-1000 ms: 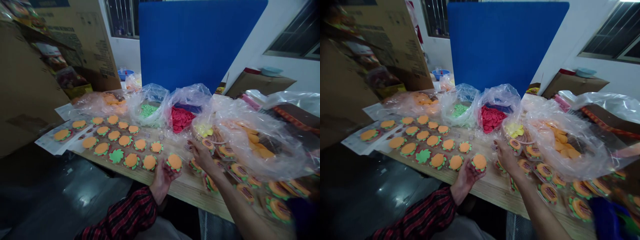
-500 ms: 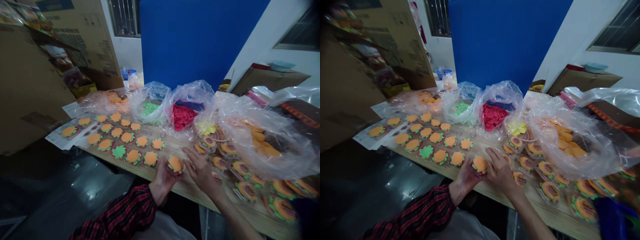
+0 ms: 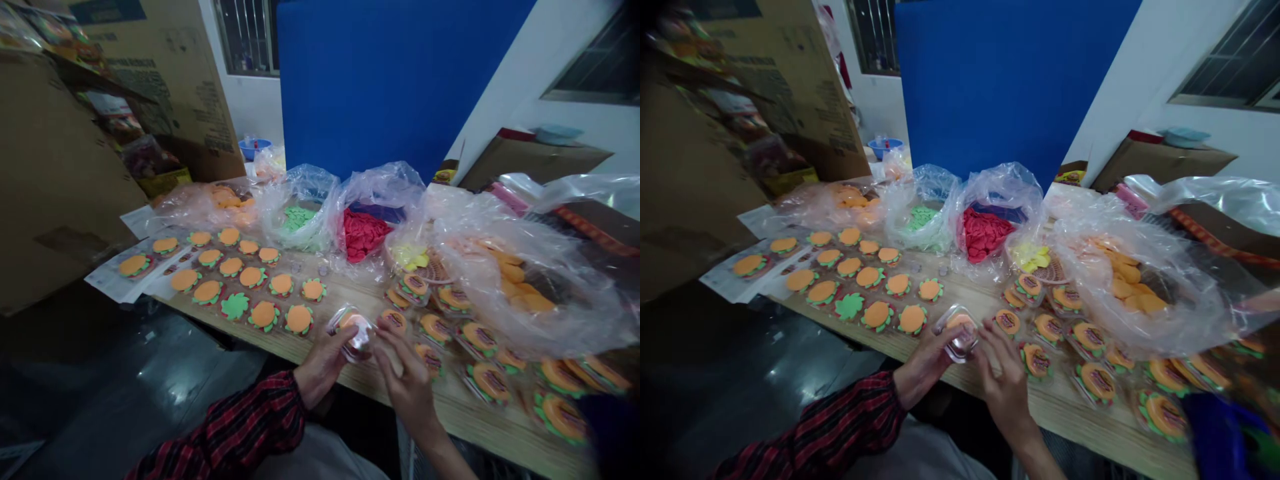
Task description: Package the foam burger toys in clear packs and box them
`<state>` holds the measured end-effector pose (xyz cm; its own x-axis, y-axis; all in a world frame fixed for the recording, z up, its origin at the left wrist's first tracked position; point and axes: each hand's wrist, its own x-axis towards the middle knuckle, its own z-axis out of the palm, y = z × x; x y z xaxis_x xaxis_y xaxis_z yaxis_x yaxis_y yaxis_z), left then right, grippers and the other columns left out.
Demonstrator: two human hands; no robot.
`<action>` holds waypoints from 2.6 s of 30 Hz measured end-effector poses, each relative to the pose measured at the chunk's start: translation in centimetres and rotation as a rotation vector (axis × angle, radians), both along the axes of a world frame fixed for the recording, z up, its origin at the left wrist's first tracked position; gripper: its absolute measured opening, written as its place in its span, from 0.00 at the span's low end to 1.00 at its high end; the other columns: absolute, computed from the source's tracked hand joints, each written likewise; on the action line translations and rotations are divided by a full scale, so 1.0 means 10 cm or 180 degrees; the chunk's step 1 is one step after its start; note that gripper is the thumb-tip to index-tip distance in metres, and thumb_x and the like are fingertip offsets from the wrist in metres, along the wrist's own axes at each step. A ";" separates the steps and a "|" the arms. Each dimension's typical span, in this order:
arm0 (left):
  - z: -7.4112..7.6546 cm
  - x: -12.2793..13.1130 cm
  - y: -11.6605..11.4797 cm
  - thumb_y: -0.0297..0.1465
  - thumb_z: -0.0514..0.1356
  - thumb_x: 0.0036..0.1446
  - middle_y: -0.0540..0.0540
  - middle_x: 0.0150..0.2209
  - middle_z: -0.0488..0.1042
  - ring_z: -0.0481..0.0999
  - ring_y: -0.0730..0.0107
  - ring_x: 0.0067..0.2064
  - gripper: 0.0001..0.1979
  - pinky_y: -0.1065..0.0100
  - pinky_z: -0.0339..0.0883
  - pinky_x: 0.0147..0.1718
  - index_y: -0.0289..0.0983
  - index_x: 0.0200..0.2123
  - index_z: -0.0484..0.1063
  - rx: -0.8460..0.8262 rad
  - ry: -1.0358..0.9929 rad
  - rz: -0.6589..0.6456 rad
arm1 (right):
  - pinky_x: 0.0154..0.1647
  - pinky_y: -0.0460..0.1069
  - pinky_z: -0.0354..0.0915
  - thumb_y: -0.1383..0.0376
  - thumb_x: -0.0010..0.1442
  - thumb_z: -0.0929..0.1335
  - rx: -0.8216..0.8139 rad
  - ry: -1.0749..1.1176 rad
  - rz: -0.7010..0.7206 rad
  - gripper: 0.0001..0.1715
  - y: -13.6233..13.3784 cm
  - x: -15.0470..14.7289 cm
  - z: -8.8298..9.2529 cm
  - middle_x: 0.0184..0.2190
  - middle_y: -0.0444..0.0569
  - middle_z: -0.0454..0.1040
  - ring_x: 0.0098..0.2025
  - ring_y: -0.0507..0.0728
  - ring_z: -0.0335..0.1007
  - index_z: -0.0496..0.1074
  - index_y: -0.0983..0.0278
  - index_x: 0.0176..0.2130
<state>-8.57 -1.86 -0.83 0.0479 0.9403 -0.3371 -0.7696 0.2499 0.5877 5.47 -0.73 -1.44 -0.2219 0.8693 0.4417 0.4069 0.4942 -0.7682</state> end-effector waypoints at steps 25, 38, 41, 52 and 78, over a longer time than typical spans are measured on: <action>0.07 -0.02 -0.17 0.33 0.66 0.42 0.43 0.33 0.73 0.73 0.66 0.30 0.20 0.69 0.72 0.20 0.32 0.41 0.72 0.0402 0.0927 -0.1226 | 0.21 0.44 0.50 0.57 0.42 0.74 -0.2709 0.2389 0.0123 0.18 0.09 -0.08 0.12 0.17 0.39 0.61 0.20 0.47 0.52 0.66 0.65 0.20; -0.09 -0.13 -0.09 0.32 0.63 0.48 0.45 0.28 0.73 0.75 0.66 0.26 0.13 0.67 0.72 0.20 0.31 0.37 0.71 0.0104 0.0606 -0.1065 | 0.26 0.47 0.51 0.55 0.60 0.62 -0.1688 0.0629 0.0225 0.19 -0.08 0.11 -0.03 0.21 0.41 0.58 0.25 0.51 0.53 0.61 0.63 0.23; -0.09 -0.10 -0.10 0.31 0.63 0.48 0.46 0.28 0.73 0.74 0.66 0.28 0.13 0.67 0.72 0.20 0.31 0.37 0.71 0.0075 0.0720 -0.1036 | 0.25 0.47 0.51 0.56 0.60 0.60 -0.1578 0.0554 0.0116 0.18 -0.16 0.09 -0.05 0.20 0.41 0.57 0.25 0.51 0.52 0.59 0.62 0.23; -0.04 -0.09 -0.13 0.32 0.66 0.42 0.45 0.31 0.73 0.73 0.67 0.29 0.17 0.67 0.71 0.20 0.32 0.37 0.71 0.0096 0.1280 -0.1419 | 0.26 0.46 0.55 0.55 0.60 0.61 -0.1776 0.0522 0.0488 0.17 -0.10 0.26 -0.16 0.23 0.42 0.61 0.26 0.51 0.57 0.62 0.62 0.26; 0.02 0.05 -0.15 0.28 0.66 0.37 0.50 0.27 0.69 0.66 0.73 0.30 0.13 0.73 0.59 0.30 0.31 0.31 0.71 0.0854 0.1913 -0.2142 | 0.31 0.47 0.58 0.58 0.54 0.68 -0.1818 0.0677 0.0727 0.10 -0.04 0.34 0.07 0.27 0.44 0.68 0.31 0.53 0.62 0.71 0.63 0.31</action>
<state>-8.08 -3.31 -0.68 0.4979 0.8280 -0.2578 -0.0616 0.3303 0.9419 8.90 -1.16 -0.78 -0.3875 0.9216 -0.0214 0.1501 0.0401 -0.9878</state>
